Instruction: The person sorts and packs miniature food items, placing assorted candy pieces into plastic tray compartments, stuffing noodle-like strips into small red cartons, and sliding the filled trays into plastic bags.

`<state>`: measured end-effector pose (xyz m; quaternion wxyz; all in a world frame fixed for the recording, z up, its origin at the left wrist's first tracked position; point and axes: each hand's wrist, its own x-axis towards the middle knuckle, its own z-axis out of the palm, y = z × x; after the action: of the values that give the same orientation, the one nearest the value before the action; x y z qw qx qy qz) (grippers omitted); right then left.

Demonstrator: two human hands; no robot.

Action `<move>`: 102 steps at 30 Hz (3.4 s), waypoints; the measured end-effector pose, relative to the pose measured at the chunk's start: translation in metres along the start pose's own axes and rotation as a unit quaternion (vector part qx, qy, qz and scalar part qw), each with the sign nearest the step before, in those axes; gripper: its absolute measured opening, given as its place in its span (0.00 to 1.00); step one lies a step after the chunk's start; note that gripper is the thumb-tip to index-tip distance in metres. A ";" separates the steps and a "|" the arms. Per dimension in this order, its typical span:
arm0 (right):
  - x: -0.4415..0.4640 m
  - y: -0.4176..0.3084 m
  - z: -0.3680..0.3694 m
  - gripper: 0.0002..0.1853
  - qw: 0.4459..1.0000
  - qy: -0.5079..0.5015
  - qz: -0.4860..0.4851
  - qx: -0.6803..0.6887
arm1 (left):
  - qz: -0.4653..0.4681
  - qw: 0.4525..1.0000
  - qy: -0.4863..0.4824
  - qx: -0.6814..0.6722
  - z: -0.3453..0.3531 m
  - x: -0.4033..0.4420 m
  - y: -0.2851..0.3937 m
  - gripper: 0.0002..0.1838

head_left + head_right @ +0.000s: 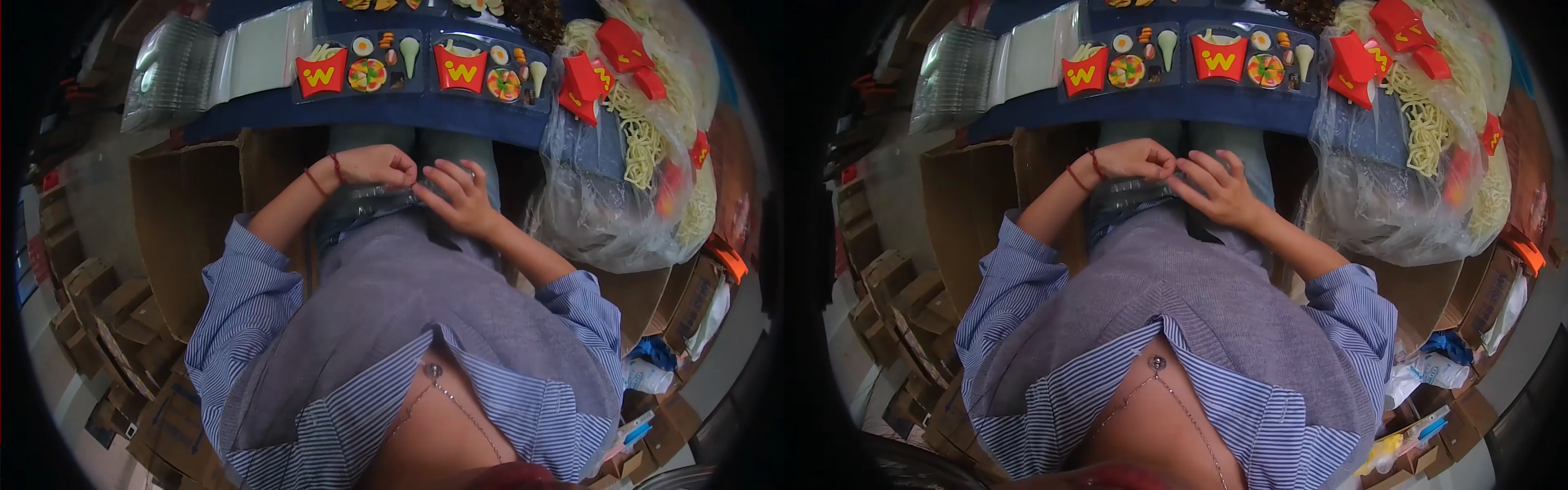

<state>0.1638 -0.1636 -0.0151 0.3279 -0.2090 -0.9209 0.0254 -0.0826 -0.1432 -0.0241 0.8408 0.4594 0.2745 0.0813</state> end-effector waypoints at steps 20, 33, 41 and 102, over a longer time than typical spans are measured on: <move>0.086 0.236 -0.007 0.20 0.974 -0.182 0.136 -0.005 | 0.067 0.659 0.464 0.588 -0.027 -0.079 0.112 0.16; 0.169 0.105 0.020 0.29 0.990 -0.133 0.013 0.037 | 0.115 0.462 0.488 0.731 -0.160 -0.070 0.082 0.16; 0.174 0.102 0.074 0.47 0.976 -0.213 0.016 -0.040 | 0.128 0.460 0.607 0.635 -0.101 -0.086 0.078 0.09; 0.189 0.074 0.074 0.53 0.956 -0.292 0.010 0.024 | -0.063 0.513 0.793 0.322 -0.164 -0.154 0.019 0.14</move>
<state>0.0137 -0.0132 0.0253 0.0495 -0.1938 -0.9735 0.1112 -0.2974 -0.0731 -0.0193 0.0701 0.4249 0.8628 0.2647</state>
